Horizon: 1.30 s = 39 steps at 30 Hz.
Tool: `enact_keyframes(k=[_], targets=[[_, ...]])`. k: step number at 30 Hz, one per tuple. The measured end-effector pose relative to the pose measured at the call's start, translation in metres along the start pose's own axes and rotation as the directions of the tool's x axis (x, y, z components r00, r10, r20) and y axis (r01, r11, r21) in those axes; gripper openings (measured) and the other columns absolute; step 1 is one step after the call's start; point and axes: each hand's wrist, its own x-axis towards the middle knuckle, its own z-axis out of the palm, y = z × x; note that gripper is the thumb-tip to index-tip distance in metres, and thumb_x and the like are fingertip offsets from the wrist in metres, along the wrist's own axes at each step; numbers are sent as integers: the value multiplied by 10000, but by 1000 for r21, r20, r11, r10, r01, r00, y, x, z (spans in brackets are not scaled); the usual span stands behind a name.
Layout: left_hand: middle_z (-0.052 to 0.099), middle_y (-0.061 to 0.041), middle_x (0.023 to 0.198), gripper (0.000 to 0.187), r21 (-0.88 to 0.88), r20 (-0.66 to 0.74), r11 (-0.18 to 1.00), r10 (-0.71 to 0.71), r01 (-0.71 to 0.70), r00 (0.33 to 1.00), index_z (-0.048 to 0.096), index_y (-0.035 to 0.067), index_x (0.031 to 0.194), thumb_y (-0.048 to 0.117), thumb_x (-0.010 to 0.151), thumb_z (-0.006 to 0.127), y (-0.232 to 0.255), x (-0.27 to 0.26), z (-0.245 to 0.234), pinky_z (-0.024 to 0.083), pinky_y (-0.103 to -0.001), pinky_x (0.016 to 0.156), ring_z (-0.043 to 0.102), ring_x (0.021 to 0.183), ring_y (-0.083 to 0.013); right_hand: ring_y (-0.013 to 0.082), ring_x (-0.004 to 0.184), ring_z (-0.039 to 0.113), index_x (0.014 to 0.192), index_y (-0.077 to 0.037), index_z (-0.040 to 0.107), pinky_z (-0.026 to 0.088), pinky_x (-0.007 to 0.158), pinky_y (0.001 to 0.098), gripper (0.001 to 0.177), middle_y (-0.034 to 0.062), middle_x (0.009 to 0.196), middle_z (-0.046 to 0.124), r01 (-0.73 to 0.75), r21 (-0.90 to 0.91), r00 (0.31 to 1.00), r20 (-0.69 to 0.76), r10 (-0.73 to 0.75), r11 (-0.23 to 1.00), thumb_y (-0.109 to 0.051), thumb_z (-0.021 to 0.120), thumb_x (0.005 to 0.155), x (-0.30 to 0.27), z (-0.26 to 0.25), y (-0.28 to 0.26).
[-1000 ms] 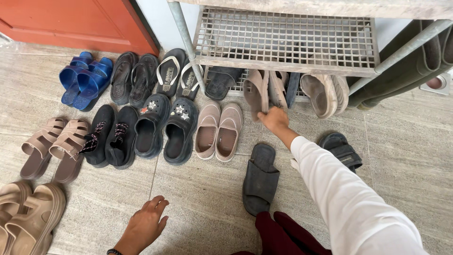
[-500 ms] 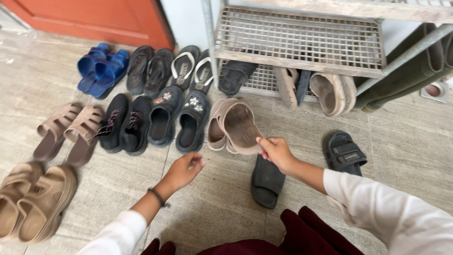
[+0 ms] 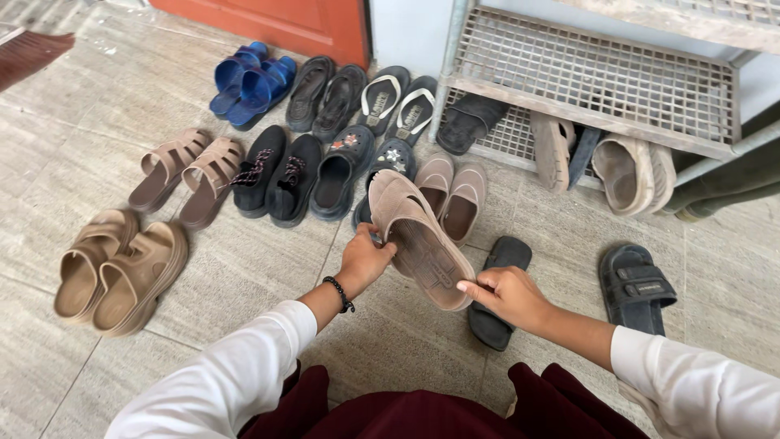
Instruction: The person removes various shoes and sandals from a two-tier plastic shoe rack and arranges them in neat rows on the tiled floor. They handle flip-flops, slides, loafers, and sandals, placing each pair side by side in front of the rack.
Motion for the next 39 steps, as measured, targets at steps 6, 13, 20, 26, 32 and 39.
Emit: enact_keyframes(k=[6, 13, 20, 26, 32, 39], targets=[[739, -198, 975, 723, 355, -23, 914, 220, -198, 975, 399, 61, 1385, 298, 816, 777, -34, 4, -50, 556, -482, 858, 713, 934, -389, 95, 467, 654, 584, -74, 675, 594, 536, 350, 844, 23, 472, 592, 6, -209, 949, 309, 60, 978, -789, 335, 878, 34, 5, 33], [709, -226, 1110, 630, 691, 52, 717, 77, -91, 996, 425, 37, 1309, 274, 838, 771, -126, -2, -120, 561, -471, 925, 693, 1063, -398, 259, 749, 734, 807, -78, 768, 597, 819, 448, 811, 119, 661, 685, -133, -495, 890, 322, 323, 859, -770, 356, 899, 43, -22, 77], [624, -220, 1320, 340, 783, -92, 607, -104, 136, 990, 462, 70, 1344, 119, 1009, 488, -210, 8, -174, 562, -450, 978, 658, 1194, -376, 244, 902, 772, 1036, -159, 812, 594, 930, 428, 788, 100, 796, 763, -102, -578, 859, 359, 364, 810, -769, 338, 882, 44, -24, 79], [500, -223, 1446, 518, 823, -171, 513, -189, 245, 967, 324, 43, 1518, 219, 1044, 435, -225, 11, -199, 580, -478, 940, 609, 1252, -378, 248, 952, 748, 1111, -162, 774, 590, 965, 426, 795, 102, 924, 750, 3, -606, 878, 383, 288, 795, -767, 307, 894, 48, -16, 71], [487, -190, 1463, 528, 885, -50, 456, -112, 97, 992, 318, 85, 1536, 177, 1034, 454, -188, 22, -158, 592, -497, 893, 603, 1266, -352, 254, 992, 734, 1126, -155, 764, 589, 969, 425, 807, 91, 969, 747, 16, -623, 885, 372, 279, 782, -774, 303, 891, 53, -17, 67], [544, -180, 1399, 539, 851, 178, 475, 142, -224, 974, 394, 59, 1475, 78, 953, 526, -123, 38, -91, 566, -472, 916, 637, 1183, -328, 263, 1005, 722, 1161, -162, 734, 575, 969, 448, 786, 101, 988, 746, -32, -596, 892, 345, 292, 802, -759, 297, 896, 51, -21, 70]])
